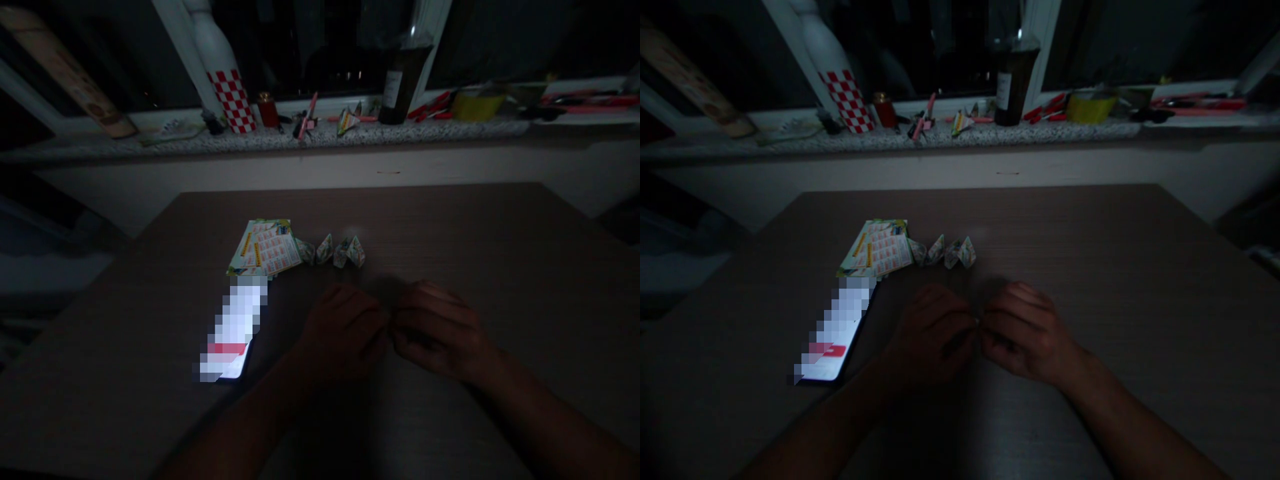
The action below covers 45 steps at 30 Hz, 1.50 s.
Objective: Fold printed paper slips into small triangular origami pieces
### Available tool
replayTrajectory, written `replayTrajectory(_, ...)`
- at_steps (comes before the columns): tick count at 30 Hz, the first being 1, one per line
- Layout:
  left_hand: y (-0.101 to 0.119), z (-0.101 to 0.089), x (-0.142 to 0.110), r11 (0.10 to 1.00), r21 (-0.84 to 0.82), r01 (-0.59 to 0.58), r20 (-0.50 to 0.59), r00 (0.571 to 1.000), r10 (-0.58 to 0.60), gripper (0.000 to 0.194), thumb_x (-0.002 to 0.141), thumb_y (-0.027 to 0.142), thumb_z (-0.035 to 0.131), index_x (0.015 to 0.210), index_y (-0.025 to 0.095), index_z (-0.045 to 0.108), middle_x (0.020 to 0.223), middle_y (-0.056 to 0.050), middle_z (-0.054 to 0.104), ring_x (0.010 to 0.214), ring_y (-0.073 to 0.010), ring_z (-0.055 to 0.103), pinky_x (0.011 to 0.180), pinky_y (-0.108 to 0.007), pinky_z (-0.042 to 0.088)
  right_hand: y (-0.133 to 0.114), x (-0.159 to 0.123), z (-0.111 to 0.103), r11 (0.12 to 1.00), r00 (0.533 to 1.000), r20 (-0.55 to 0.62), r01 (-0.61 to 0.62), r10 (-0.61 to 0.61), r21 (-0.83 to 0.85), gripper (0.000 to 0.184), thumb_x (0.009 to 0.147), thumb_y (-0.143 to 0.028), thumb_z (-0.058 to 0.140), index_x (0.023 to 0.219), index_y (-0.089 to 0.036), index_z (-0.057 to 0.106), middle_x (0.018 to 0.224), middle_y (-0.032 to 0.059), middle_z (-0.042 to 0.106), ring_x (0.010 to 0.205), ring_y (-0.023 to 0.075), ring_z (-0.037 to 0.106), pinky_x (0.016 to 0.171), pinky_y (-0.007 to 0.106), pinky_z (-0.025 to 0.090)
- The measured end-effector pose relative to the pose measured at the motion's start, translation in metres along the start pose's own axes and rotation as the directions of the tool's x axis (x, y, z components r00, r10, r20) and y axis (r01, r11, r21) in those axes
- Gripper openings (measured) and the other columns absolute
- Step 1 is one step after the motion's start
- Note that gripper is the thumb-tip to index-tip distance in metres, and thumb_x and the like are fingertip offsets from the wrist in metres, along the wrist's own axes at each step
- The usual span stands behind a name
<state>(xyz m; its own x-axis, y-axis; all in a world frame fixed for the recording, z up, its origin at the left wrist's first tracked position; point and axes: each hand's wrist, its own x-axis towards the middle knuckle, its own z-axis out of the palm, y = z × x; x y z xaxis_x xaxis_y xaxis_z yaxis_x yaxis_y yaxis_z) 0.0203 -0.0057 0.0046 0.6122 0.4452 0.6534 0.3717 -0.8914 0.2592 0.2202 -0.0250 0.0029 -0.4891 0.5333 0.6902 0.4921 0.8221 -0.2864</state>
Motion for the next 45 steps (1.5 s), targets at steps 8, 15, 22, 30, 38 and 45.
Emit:
replayTrajectory(8,-0.003,-0.001,-0.004,0.992,-0.105,0.073,-0.027,0.997,-0.077,0.002,0.078,0.016,0.060,0.081,0.016,0.059,0.081,-0.004,0.065,0.079,-0.0162,0.057,0.075,-0.033,0.046,-0.003,0.003,-0.002,0.996,0.999,-0.033,-0.029,0.032,0.087,0.017,0.070,-0.006,0.066,0.084,-0.016,0.062,0.074,0.0061,0.065,0.068,0.0183,0.061,0.063,0.035,0.051)
replayTrajectory(15,-0.003,0.000,-0.002,0.990,-0.124,0.071,-0.026,0.997,-0.075,0.002,0.078,0.016,0.058,0.079,0.017,0.058,0.079,-0.003,0.064,0.078,-0.0160,0.056,0.073,-0.033,0.045,-0.002,0.002,0.002,0.993,0.998,-0.055,-0.016,0.023,0.114,0.018,0.069,-0.004,0.065,0.081,-0.016,0.062,0.073,0.0049,0.065,0.067,0.0169,0.060,0.063,0.034,0.051)
replayTrajectory(22,0.002,-0.002,0.001,0.998,-0.060,0.002,0.014,1.000,-0.001,0.003,0.078,0.016,0.056,0.077,0.017,0.059,0.080,-0.003,0.064,0.077,-0.0160,0.055,0.073,-0.033,0.043,-0.001,-0.003,0.008,0.998,0.999,-0.030,0.031,-0.030,0.060,0.015,0.070,-0.006,0.066,0.078,-0.017,0.061,0.070,0.0023,0.063,0.066,0.0154,0.058,0.063,0.033,0.049)
replayTrajectory(30,0.001,-0.001,0.005,1.000,-0.015,-0.018,0.040,0.999,0.019,0.007,0.077,0.018,0.056,0.071,0.016,0.058,0.072,-0.002,0.062,0.071,-0.0150,0.053,0.069,-0.032,0.041,-0.003,-0.001,0.010,0.997,0.999,-0.037,0.039,-0.036,0.070,0.013,0.073,-0.008,0.065,0.077,-0.019,0.059,0.067,0.0010,0.062,0.062,0.0149,0.057,0.061,0.033,0.049)
replayTrajectory(38,-0.003,0.003,0.003,0.999,0.000,-0.044,0.060,0.997,0.044,0.009,0.078,0.019,0.054,0.070,0.017,0.058,0.072,-0.002,0.063,0.070,-0.0143,0.054,0.069,-0.032,0.040,-0.005,-0.001,0.012,0.994,0.997,-0.065,0.042,-0.035,0.102,0.015,0.070,-0.004,0.064,0.071,-0.018,0.058,0.063,0.0008,0.058,0.059,0.0144,0.055,0.058,0.032,0.048)
replayTrajectory(45,-0.008,-0.001,0.001,0.999,0.004,-0.032,0.072,0.997,0.031,0.005,0.076,0.018,0.055,0.071,0.018,0.057,0.073,-0.002,0.064,0.071,-0.0146,0.055,0.070,-0.031,0.040,-0.008,0.004,0.006,0.992,0.996,-0.081,0.037,-0.027,0.124,0.015,0.070,-0.004,0.063,0.072,-0.018,0.058,0.061,0.0015,0.059,0.057,0.0148,0.056,0.056,0.032,0.049)
